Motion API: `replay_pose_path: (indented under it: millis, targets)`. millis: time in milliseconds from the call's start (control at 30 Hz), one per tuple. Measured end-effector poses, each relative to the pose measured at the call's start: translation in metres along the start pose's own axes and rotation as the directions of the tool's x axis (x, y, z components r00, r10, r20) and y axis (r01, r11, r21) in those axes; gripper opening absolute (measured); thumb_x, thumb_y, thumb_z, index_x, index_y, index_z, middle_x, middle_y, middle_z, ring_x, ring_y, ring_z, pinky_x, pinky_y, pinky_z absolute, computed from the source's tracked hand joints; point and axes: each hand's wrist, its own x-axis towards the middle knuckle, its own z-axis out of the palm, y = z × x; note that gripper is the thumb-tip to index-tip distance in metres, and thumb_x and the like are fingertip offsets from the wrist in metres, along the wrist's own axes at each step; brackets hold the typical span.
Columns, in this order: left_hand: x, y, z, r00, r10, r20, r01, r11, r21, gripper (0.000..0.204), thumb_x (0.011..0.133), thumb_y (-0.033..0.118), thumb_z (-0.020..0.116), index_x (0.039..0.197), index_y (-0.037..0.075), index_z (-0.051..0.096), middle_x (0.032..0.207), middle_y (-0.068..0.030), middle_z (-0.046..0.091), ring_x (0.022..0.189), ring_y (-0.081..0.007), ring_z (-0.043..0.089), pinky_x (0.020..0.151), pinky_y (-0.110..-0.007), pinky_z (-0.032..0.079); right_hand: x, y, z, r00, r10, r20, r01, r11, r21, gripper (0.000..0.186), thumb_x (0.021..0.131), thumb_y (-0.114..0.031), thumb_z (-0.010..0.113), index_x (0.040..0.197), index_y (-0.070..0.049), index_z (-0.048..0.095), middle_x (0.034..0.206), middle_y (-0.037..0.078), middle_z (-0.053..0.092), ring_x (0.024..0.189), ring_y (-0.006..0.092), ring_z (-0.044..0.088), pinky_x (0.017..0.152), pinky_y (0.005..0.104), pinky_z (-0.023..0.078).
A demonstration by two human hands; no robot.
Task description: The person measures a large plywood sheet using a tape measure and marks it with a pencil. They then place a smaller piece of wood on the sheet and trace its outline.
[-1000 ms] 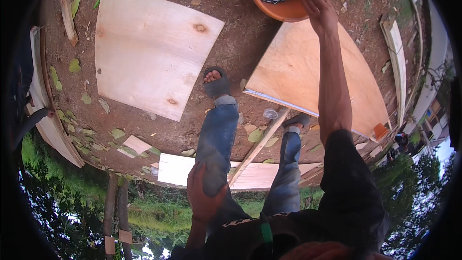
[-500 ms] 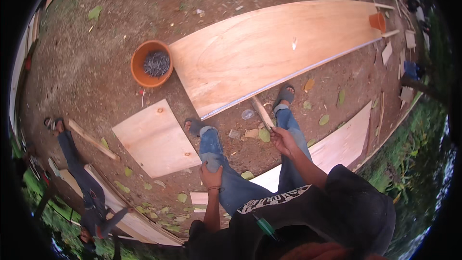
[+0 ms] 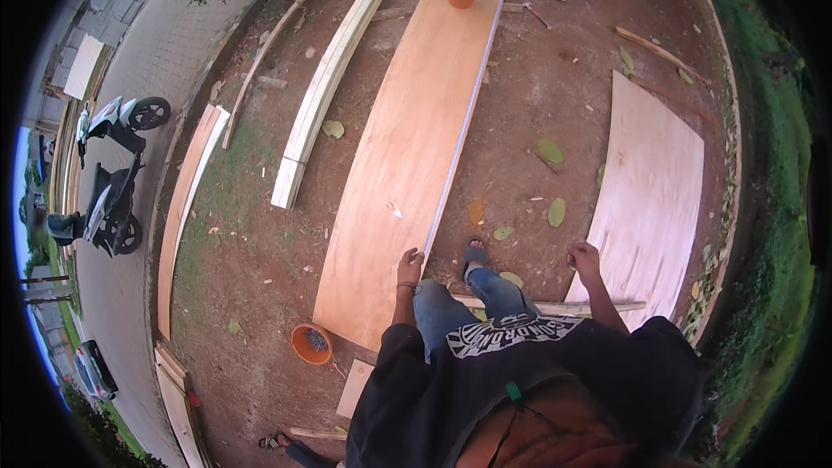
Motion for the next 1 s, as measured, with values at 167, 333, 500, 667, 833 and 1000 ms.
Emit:
replay_pose_path:
  millis: [167,333,500,667,833,1000]
  targets:
    - [0.087,0.249,0.043,0.939,0.343,0.015,-0.343,0.933,0.111,0.044,0.097,0.027,0.07,0.133,0.003,0.065,0.118,-0.0191,0.075,0.109,-0.0289,0.073,0.092,-0.039,0.057,0.005,-0.021,-0.028,0.971,0.185,-0.15,-0.124,0.929,0.348,0.015,0.097,-0.012,0.068,0.101,0.002,0.066,0.077,0.006,0.066,0.065,0.0159,0.064,0.058,0.0295,0.053]
    - [0.161,0.273,0.076,0.969,0.196,0.152,-0.241,0.89,0.387,0.048,0.094,0.034,0.072,0.133,0.006,0.066,0.118,-0.0185,0.076,0.112,-0.0305,0.072,0.098,-0.04,0.056,0.08,-0.024,-0.042,0.936,0.312,-0.161,-0.155,0.779,0.607,0.016,0.098,-0.014,0.066,0.102,0.002,0.066,0.08,0.009,0.069,0.069,0.0195,0.068,0.06,0.0314,0.055]
    - [0.2,0.188,0.095,0.971,-0.105,0.215,-0.056,0.772,0.633,0.054,0.089,0.038,0.073,0.13,0.003,0.069,0.126,-0.0215,0.073,0.116,-0.034,0.071,0.1,-0.04,0.056,0.203,-0.118,-0.059,0.947,0.242,-0.209,-0.145,0.907,0.395,0.011,0.094,-0.008,0.065,0.099,0.002,0.066,0.084,0.012,0.071,0.075,0.0239,0.071,0.07,0.0352,0.06]
    - [0.237,0.197,0.105,0.671,-0.715,0.196,0.5,0.632,0.591,0.028,0.1,0.027,0.067,0.115,0.006,0.078,0.095,-0.0158,0.075,0.065,-0.0265,0.07,0.056,-0.049,0.058,0.295,-0.229,-0.08,0.946,0.258,-0.197,-0.185,0.926,0.328,0.014,0.095,-0.011,0.066,0.094,0.002,0.069,0.081,0.012,0.072,0.069,0.0205,0.07,0.061,0.0316,0.057]
    - [0.349,0.314,0.171,0.901,-0.319,0.293,-0.136,0.434,0.891,0.036,0.089,0.031,0.075,0.113,0.004,0.078,0.111,-0.0227,0.076,0.098,-0.0347,0.075,0.088,-0.048,0.061,0.392,-0.273,-0.102,0.935,0.225,-0.274,-0.117,0.925,0.361,0.015,0.097,-0.013,0.066,0.101,0.001,0.068,0.081,0.01,0.072,0.067,0.0189,0.07,0.058,0.0287,0.055]
    - [0.486,0.481,0.27,1.0,-0.028,-0.003,0.027,0.914,0.406,0.053,0.089,0.034,0.071,0.132,0.003,0.067,0.116,-0.0209,0.076,0.103,-0.0293,0.075,0.091,-0.037,0.059,0.505,-0.34,-0.112,0.913,0.273,-0.304,-0.121,0.892,0.437,0.017,0.097,-0.013,0.065,0.097,0.003,0.068,0.077,0.011,0.071,0.061,0.0179,0.067,0.053,0.027,0.053]
